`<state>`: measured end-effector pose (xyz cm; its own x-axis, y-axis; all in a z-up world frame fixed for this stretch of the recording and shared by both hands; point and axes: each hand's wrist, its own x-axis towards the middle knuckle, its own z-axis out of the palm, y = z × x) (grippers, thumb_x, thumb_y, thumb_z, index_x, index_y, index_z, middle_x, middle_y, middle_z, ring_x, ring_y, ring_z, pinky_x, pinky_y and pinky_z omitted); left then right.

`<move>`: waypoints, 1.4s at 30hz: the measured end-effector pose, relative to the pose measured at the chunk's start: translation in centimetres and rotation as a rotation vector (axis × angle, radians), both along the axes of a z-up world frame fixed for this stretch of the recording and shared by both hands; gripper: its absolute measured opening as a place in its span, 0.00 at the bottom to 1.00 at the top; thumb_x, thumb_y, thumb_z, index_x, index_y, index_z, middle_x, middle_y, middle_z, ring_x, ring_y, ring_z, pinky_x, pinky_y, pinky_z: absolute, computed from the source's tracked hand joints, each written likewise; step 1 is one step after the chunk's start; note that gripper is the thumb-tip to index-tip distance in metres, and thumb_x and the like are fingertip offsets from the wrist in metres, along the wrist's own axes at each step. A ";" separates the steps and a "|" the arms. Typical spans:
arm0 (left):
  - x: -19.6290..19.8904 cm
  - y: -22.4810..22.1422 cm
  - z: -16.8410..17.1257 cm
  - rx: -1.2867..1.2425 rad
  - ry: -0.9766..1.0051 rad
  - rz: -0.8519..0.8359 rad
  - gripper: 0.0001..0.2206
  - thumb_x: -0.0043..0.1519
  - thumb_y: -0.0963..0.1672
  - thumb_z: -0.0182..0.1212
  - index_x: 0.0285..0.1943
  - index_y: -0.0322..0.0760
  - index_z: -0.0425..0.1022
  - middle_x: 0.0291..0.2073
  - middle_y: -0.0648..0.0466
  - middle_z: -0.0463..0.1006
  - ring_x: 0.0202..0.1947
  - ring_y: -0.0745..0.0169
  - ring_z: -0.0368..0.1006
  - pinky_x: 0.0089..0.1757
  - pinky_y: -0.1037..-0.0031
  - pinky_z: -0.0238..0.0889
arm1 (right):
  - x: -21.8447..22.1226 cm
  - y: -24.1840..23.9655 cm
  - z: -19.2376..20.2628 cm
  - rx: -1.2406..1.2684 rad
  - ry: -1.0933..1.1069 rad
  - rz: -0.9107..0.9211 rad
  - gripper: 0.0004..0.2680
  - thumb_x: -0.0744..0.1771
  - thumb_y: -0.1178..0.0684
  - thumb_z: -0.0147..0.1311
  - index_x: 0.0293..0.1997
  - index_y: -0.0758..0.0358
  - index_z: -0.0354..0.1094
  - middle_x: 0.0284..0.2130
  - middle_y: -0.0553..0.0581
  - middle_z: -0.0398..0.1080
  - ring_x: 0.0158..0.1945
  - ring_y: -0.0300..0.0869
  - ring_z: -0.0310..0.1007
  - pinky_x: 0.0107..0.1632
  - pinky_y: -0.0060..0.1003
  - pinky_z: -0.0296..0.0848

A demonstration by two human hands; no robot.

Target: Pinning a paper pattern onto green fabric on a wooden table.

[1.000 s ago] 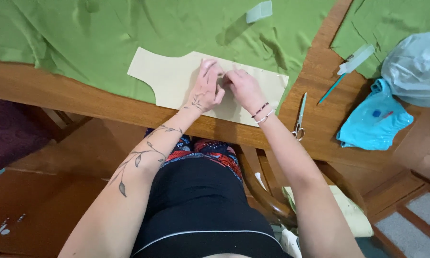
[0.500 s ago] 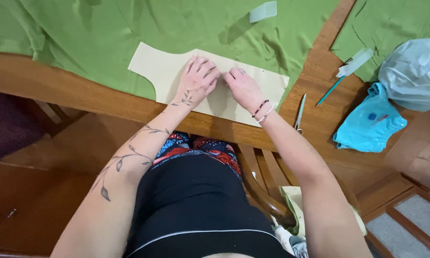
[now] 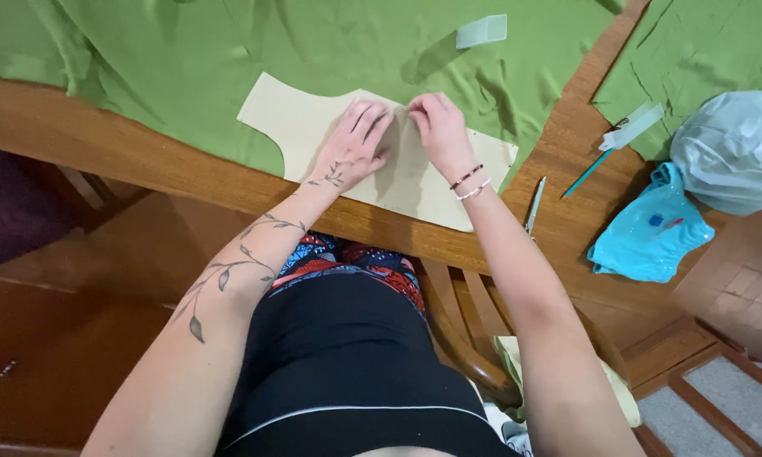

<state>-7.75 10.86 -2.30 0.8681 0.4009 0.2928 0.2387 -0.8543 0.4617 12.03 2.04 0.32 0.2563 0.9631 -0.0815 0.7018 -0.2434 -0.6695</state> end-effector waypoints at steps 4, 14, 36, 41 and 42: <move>-0.1 0.2 0.5 -0.026 0.020 0.001 0.30 0.57 0.48 0.70 0.65 0.28 0.66 0.58 0.40 0.64 0.65 0.42 0.59 0.68 0.56 0.50 | 0.0 0.8 -0.3 -0.019 0.001 0.000 0.01 0.70 0.55 0.55 0.42 0.55 0.67 0.33 0.55 0.67 0.41 0.54 0.75 0.47 0.46 0.74; 0.0 0.4 1.1 -0.027 0.018 0.096 0.35 0.53 0.51 0.76 0.65 0.29 0.67 0.59 0.38 0.63 0.65 0.38 0.57 0.68 0.53 0.51 | -0.2 2.0 0.2 -0.155 -0.040 -0.007 0.01 0.68 0.54 0.56 0.39 0.54 0.69 0.27 0.54 0.70 0.39 0.51 0.74 0.48 0.47 0.73; -0.7 0.6 0.7 -0.040 -0.115 0.143 0.29 0.51 0.49 0.68 0.61 0.29 0.73 0.46 0.43 0.67 0.54 0.42 0.65 0.63 0.52 0.58 | -1.7 3.3 0.0 -0.172 0.009 -0.123 0.04 0.67 0.51 0.60 0.38 0.52 0.68 0.30 0.54 0.69 0.40 0.52 0.76 0.45 0.46 0.75; -0.8 1.4 2.2 -0.043 -0.085 0.089 0.30 0.54 0.49 0.68 0.61 0.26 0.70 0.42 0.43 0.65 0.50 0.42 0.63 0.60 0.49 0.60 | -3.0 4.5 3.4 -0.186 0.201 -0.297 0.06 0.66 0.55 0.61 0.38 0.54 0.65 0.28 0.50 0.75 0.33 0.41 0.76 0.42 0.35 0.74; -1.0 1.6 3.1 -0.064 -0.047 0.053 0.31 0.57 0.50 0.69 0.62 0.24 0.67 0.41 0.42 0.65 0.47 0.44 0.60 0.58 0.47 0.62 | -3.4 5.0 5.0 -0.193 0.301 -0.384 0.08 0.65 0.59 0.61 0.37 0.56 0.61 0.26 0.48 0.77 0.30 0.34 0.75 0.40 0.29 0.73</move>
<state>-8.70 12.45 0.85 0.8308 0.4653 0.3053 0.2600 -0.8095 0.5265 8.60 7.07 5.28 0.5254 0.7647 -0.3730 0.3212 -0.5842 -0.7454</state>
